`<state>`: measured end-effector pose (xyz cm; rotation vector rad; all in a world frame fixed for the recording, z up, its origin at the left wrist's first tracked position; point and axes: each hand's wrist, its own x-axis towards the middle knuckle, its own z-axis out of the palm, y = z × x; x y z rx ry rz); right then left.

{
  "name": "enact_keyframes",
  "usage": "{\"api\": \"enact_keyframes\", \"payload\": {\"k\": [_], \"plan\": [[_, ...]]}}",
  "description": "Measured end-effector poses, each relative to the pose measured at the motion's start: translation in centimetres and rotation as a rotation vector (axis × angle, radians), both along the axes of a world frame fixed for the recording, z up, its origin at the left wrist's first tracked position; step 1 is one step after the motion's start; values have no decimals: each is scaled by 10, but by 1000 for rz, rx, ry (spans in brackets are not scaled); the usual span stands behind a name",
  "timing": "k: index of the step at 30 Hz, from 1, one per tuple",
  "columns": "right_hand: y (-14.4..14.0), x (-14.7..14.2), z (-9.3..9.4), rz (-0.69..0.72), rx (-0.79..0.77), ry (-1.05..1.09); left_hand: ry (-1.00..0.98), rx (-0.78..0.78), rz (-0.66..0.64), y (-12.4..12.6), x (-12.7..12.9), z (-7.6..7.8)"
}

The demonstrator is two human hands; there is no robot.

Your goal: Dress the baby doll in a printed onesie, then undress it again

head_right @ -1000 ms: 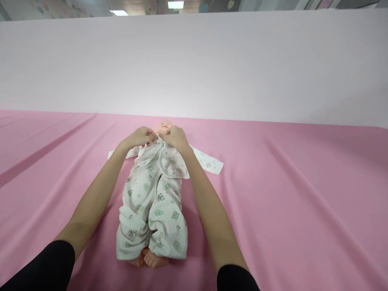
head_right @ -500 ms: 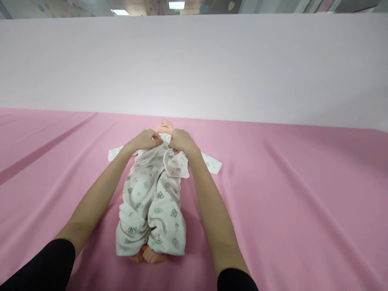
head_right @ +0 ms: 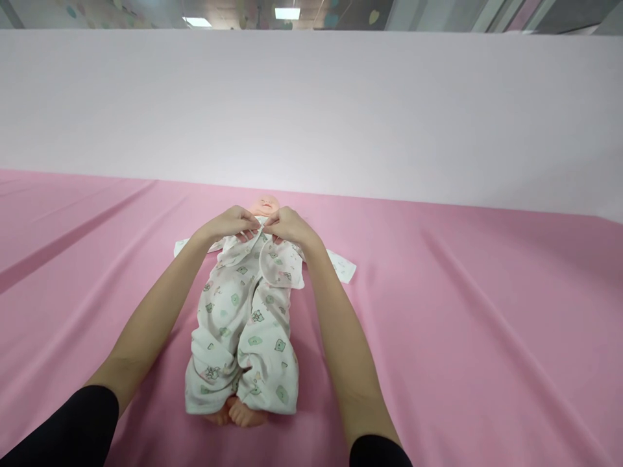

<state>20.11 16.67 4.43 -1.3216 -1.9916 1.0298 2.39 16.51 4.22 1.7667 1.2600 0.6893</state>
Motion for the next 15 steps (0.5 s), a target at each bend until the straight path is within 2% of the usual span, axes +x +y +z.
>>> {"api": "enact_keyframes", "payload": {"k": [6,11,15], "plan": [[-3,0,3,12,-69,76,-19,-14,1,1,-2,-2],[-2,2,1,82,-153,99,-76,-33,-5,5,-4,-7],[-6,-5,1,62,-86,39,-89,-58,-10,4,-4,-5]]}}
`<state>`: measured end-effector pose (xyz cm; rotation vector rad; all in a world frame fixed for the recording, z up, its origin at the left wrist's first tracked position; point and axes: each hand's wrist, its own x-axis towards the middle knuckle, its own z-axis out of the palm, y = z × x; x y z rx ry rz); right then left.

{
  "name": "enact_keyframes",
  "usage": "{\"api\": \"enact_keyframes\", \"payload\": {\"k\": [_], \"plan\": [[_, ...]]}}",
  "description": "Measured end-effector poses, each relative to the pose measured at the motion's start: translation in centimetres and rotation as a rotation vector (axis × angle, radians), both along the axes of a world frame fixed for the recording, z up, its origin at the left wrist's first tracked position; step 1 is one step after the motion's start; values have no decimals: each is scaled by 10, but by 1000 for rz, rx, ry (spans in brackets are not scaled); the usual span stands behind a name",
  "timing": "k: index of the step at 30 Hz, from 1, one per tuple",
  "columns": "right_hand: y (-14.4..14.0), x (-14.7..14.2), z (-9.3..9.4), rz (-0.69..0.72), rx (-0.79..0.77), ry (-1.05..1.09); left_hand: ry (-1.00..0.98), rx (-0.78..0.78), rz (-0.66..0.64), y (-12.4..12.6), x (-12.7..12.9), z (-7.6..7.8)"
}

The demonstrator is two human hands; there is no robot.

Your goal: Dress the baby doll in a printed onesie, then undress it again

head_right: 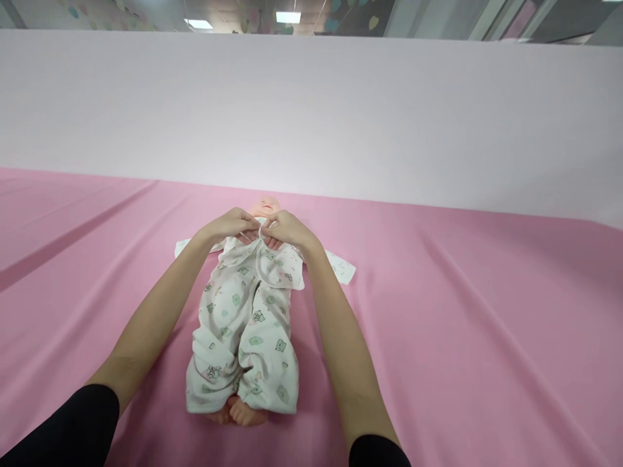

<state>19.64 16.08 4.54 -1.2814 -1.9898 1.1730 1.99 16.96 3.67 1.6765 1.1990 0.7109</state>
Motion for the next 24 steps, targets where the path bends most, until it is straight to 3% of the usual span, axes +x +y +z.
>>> {"api": "enact_keyframes", "payload": {"k": [6,9,17,21,24], "plan": [[-5,-15,0,-137,145,-187,36,7,10,1,3,-1],[-2,-14,-2,-157,109,-203,31,-4,39,4,4,-4],[18,-3,-20,-124,-173,194,-86,-35,30,10,0,-11],[25,0,-26,-130,-207,352,-84,-47,-16,14,-6,-11],[23,4,-21,-157,-151,277,35,-23,-15,9,-11,-3]]}}
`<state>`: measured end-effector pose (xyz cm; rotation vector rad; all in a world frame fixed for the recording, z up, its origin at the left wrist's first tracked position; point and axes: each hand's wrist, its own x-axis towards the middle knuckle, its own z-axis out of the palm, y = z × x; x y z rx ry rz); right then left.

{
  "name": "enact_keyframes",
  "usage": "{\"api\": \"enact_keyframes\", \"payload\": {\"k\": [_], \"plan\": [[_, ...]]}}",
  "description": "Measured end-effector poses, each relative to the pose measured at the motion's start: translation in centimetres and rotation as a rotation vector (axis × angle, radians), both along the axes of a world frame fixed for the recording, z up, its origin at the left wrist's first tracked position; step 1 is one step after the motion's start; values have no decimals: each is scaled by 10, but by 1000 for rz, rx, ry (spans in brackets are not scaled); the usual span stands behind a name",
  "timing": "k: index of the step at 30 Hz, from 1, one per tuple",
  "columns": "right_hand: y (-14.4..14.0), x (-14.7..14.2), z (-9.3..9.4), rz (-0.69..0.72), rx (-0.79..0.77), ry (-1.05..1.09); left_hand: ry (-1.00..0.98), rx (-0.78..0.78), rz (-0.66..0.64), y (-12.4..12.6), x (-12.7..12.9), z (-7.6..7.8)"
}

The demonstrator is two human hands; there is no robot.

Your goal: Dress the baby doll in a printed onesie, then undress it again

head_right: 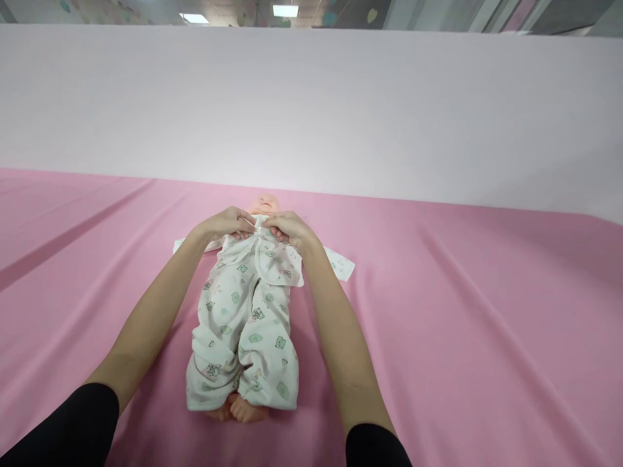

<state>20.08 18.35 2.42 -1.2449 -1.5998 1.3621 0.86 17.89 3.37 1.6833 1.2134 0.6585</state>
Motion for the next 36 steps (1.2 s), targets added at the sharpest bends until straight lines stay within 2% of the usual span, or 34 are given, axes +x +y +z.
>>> {"api": "enact_keyframes", "payload": {"k": [3,6,9,12,16,22,27,32,36], "plan": [[-15,4,15,8,111,-271,158,16,-128,-14,-3,16],[-38,-1,33,160,173,-519,282,-32,-286,-30,0,30],[-57,-14,42,175,243,-791,402,-63,-290,-38,6,34],[-64,-25,43,183,272,-934,495,-23,-238,-38,11,30],[-65,-26,42,208,280,-981,572,75,-200,-37,11,28],[-64,-26,38,164,298,-1055,444,71,-345,-36,6,30],[-60,-29,32,101,325,-1067,452,75,-279,-36,5,30],[-64,-35,34,85,322,-1071,499,79,-197,-35,9,28],[-67,-31,41,82,283,-1014,280,16,-291,-33,7,28]]}}
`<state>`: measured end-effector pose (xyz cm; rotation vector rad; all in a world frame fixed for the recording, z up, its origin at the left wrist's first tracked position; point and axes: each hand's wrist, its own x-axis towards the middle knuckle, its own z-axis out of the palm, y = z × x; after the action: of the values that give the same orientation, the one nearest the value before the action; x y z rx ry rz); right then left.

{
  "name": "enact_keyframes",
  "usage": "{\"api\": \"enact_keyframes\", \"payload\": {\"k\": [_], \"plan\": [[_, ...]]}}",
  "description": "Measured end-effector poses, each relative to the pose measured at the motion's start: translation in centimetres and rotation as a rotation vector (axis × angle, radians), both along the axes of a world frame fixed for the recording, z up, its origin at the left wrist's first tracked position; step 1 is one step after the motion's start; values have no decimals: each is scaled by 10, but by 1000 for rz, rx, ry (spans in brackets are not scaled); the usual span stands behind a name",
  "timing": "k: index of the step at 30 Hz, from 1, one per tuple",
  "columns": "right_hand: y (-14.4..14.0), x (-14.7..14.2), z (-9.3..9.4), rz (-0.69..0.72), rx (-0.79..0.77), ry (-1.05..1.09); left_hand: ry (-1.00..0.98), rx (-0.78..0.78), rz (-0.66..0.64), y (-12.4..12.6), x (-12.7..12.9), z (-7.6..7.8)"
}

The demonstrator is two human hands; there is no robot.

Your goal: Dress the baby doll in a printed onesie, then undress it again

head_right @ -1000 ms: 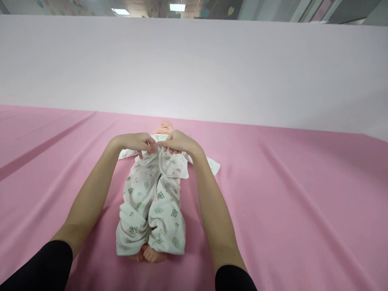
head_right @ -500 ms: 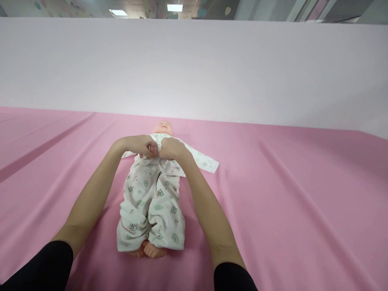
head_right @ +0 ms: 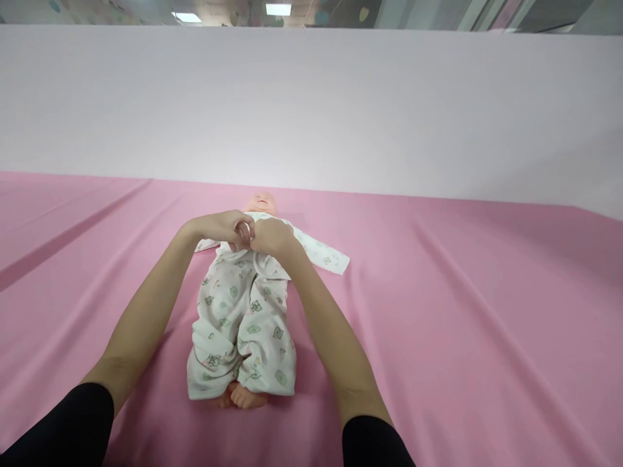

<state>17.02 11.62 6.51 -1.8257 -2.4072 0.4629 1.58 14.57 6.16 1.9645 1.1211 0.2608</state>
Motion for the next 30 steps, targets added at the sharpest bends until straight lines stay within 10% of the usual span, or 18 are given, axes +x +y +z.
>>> {"api": "enact_keyframes", "payload": {"k": [10,30], "plan": [[4,42,20,11,-164,605,-729,-111,271,16,-14,-9],[18,37,4,103,-220,731,-483,-154,83,15,-9,-15]]}}
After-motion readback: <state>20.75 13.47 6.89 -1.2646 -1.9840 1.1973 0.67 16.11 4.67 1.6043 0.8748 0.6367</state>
